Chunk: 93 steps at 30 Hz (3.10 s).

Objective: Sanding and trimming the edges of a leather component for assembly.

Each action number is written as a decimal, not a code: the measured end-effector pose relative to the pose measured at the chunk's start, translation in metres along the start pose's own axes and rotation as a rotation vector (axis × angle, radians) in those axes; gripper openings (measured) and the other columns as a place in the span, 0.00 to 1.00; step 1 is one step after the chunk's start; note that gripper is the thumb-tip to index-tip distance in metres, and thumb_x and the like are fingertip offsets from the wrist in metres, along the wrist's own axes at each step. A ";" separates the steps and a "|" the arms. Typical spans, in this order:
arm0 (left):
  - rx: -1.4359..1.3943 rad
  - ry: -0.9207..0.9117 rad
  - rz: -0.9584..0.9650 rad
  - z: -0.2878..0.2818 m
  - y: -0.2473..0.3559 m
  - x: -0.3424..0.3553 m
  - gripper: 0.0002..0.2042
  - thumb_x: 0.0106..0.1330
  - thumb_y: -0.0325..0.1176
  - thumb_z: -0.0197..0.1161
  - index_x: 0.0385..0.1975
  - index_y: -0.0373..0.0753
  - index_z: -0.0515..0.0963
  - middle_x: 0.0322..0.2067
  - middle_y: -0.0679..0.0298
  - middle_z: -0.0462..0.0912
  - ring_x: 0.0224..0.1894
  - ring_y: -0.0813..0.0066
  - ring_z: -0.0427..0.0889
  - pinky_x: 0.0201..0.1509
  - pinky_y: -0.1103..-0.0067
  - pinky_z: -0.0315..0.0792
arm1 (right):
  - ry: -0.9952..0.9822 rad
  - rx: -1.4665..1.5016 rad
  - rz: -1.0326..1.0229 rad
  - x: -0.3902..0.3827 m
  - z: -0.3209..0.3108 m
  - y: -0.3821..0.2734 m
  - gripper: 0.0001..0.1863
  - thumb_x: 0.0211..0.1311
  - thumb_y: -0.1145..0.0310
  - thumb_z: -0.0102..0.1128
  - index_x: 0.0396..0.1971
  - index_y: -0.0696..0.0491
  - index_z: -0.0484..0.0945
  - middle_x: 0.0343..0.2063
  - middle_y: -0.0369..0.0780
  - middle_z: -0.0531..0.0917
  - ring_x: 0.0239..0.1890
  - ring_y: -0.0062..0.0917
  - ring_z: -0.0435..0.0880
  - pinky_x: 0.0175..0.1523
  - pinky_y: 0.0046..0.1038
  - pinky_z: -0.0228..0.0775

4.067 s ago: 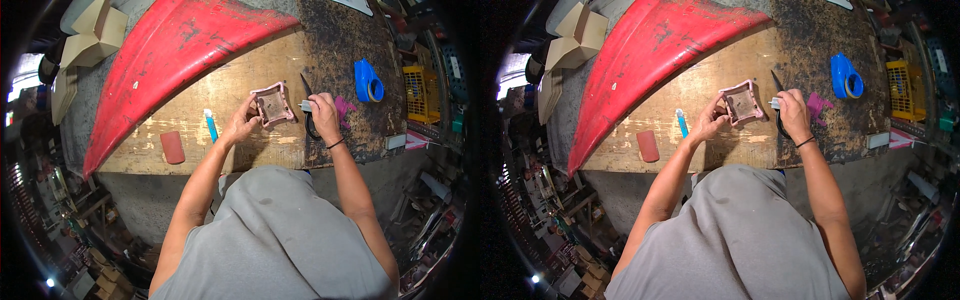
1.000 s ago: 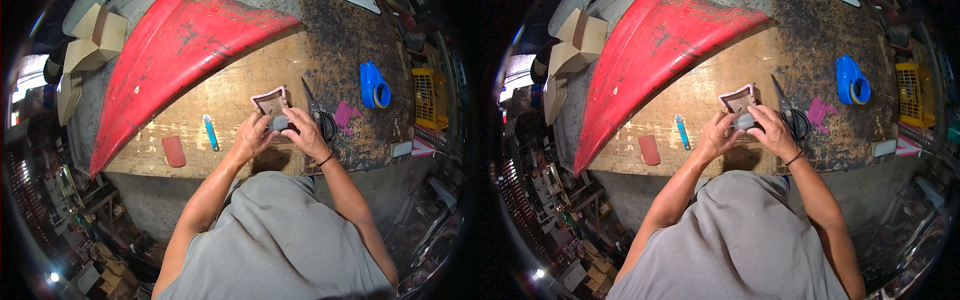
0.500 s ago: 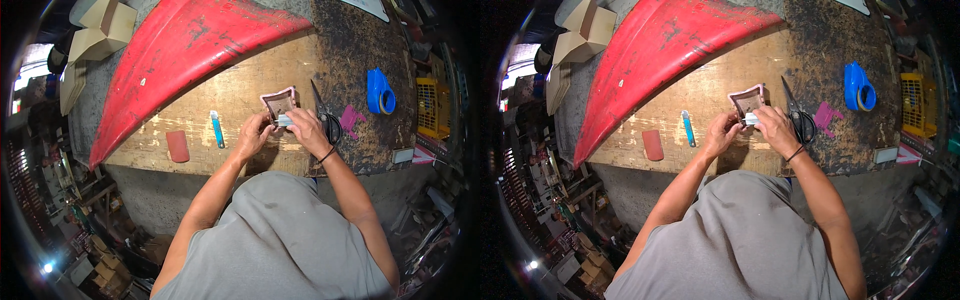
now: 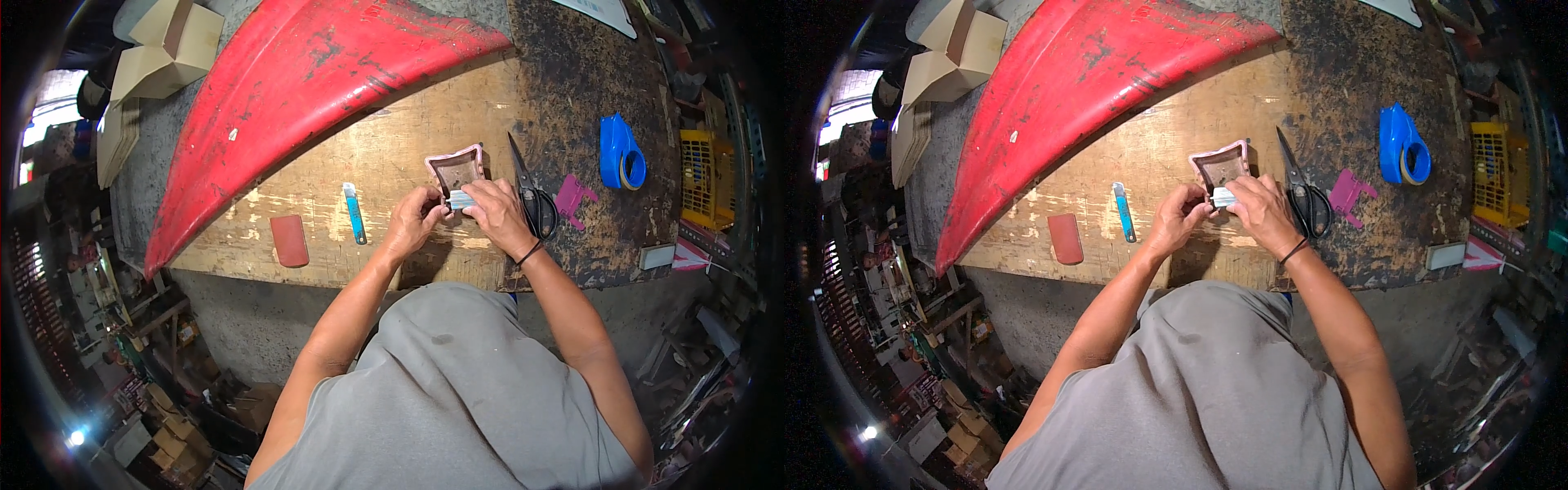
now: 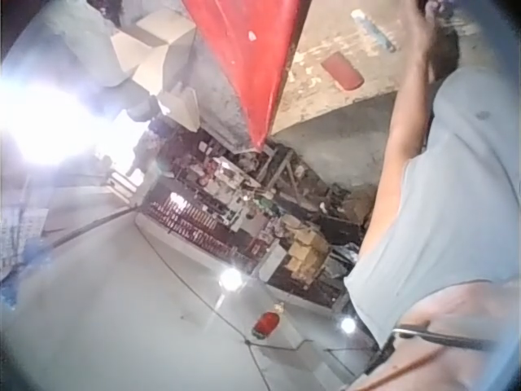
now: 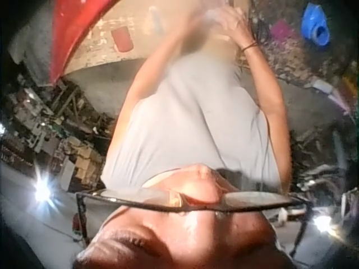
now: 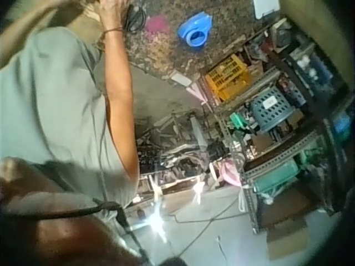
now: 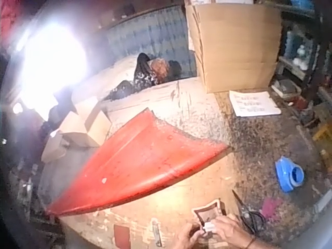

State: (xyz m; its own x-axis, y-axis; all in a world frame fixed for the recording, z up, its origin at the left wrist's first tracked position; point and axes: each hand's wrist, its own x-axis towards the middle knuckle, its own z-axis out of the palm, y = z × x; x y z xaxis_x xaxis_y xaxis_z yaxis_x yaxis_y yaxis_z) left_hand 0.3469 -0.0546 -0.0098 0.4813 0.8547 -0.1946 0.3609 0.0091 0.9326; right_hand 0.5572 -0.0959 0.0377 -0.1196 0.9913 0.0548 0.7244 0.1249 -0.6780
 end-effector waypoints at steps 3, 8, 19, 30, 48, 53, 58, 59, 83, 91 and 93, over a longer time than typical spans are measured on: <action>-0.036 -0.023 -0.047 -0.003 0.003 0.001 0.09 0.66 0.22 0.62 0.43 0.32 0.73 0.33 0.62 0.82 0.36 0.78 0.83 0.40 0.81 0.77 | -0.041 -0.009 -0.015 0.003 0.000 0.005 0.21 0.50 0.72 0.69 0.47 0.54 0.80 0.45 0.40 0.81 0.44 0.39 0.74 0.52 0.37 0.67; 0.075 -0.018 0.050 -0.006 0.006 0.002 0.10 0.65 0.22 0.64 0.43 0.32 0.73 0.32 0.62 0.81 0.35 0.78 0.82 0.40 0.79 0.77 | -0.044 0.065 -0.005 0.003 0.002 0.014 0.20 0.50 0.71 0.69 0.46 0.54 0.80 0.45 0.40 0.82 0.45 0.38 0.74 0.53 0.37 0.67; 0.062 0.038 0.036 -0.001 0.009 0.001 0.09 0.64 0.24 0.66 0.40 0.32 0.73 0.31 0.62 0.80 0.33 0.78 0.79 0.38 0.78 0.75 | -0.042 -0.206 -0.168 0.012 0.006 -0.005 0.24 0.49 0.64 0.71 0.48 0.51 0.78 0.42 0.37 0.79 0.51 0.35 0.72 0.64 0.48 0.54; -0.082 0.000 -0.092 0.000 -0.008 0.012 0.08 0.65 0.25 0.64 0.38 0.33 0.72 0.29 0.65 0.79 0.32 0.81 0.77 0.37 0.80 0.73 | 0.002 0.059 -0.215 0.014 0.021 0.020 0.23 0.46 0.68 0.71 0.44 0.56 0.78 0.40 0.42 0.79 0.50 0.39 0.75 0.57 0.38 0.64; 0.135 0.108 0.146 0.004 0.001 0.001 0.18 0.63 0.23 0.64 0.53 0.34 0.74 0.38 0.64 0.79 0.38 0.78 0.78 0.44 0.80 0.75 | -0.142 -0.162 -0.139 0.009 0.026 0.015 0.26 0.55 0.59 0.66 0.51 0.54 0.71 0.46 0.43 0.72 0.59 0.39 0.67 0.68 0.54 0.48; -0.146 0.061 -0.054 0.008 -0.010 0.005 0.13 0.66 0.21 0.61 0.50 0.32 0.76 0.35 0.68 0.76 0.37 0.82 0.76 0.42 0.83 0.74 | -0.120 -0.128 -0.159 0.010 0.027 0.018 0.26 0.55 0.58 0.66 0.51 0.54 0.71 0.45 0.43 0.73 0.58 0.38 0.67 0.69 0.52 0.48; 0.004 0.095 0.082 0.004 0.000 0.006 0.12 0.62 0.21 0.64 0.46 0.33 0.78 0.35 0.63 0.79 0.36 0.74 0.80 0.42 0.78 0.75 | -0.100 -0.129 -0.177 0.008 0.029 0.023 0.27 0.54 0.58 0.67 0.51 0.54 0.72 0.46 0.42 0.73 0.58 0.38 0.67 0.69 0.51 0.48; 0.104 0.121 0.182 0.002 0.005 0.006 0.13 0.61 0.21 0.65 0.46 0.34 0.79 0.35 0.61 0.80 0.35 0.70 0.81 0.41 0.76 0.75 | -0.098 -0.130 -0.175 0.008 0.028 0.023 0.27 0.54 0.58 0.67 0.51 0.54 0.72 0.46 0.42 0.73 0.58 0.38 0.67 0.69 0.51 0.48; 0.427 0.175 0.207 0.008 0.026 -0.001 0.06 0.58 0.25 0.66 0.34 0.35 0.80 0.28 0.55 0.77 0.27 0.58 0.79 0.32 0.70 0.74 | 0.286 0.095 0.034 -0.006 0.014 0.011 0.39 0.42 0.66 0.76 0.59 0.53 0.72 0.55 0.45 0.75 0.59 0.38 0.71 0.65 0.39 0.61; -0.256 0.200 -0.157 0.002 0.038 -0.001 0.04 0.63 0.24 0.59 0.36 0.34 0.77 0.28 0.61 0.79 0.30 0.74 0.80 0.32 0.77 0.74 | 0.342 0.245 0.344 -0.042 -0.013 0.029 0.13 0.59 0.76 0.62 0.45 0.59 0.80 0.40 0.45 0.80 0.42 0.39 0.80 0.48 0.32 0.72; -0.623 0.165 -0.378 -0.002 0.039 0.000 0.05 0.64 0.24 0.57 0.37 0.34 0.75 0.28 0.62 0.79 0.30 0.76 0.80 0.33 0.78 0.73 | 0.372 0.159 0.247 -0.041 -0.020 0.022 0.12 0.61 0.76 0.60 0.44 0.59 0.80 0.38 0.46 0.81 0.40 0.39 0.81 0.46 0.31 0.73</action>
State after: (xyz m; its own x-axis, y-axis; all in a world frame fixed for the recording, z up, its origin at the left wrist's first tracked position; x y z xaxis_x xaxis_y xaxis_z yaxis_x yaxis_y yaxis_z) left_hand 0.3594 -0.0538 0.0267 0.2704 0.8013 -0.5337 -0.0652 0.5683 0.8202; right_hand 0.5913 -0.1332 0.0351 0.3152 0.9418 0.1168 0.5845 -0.0957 -0.8057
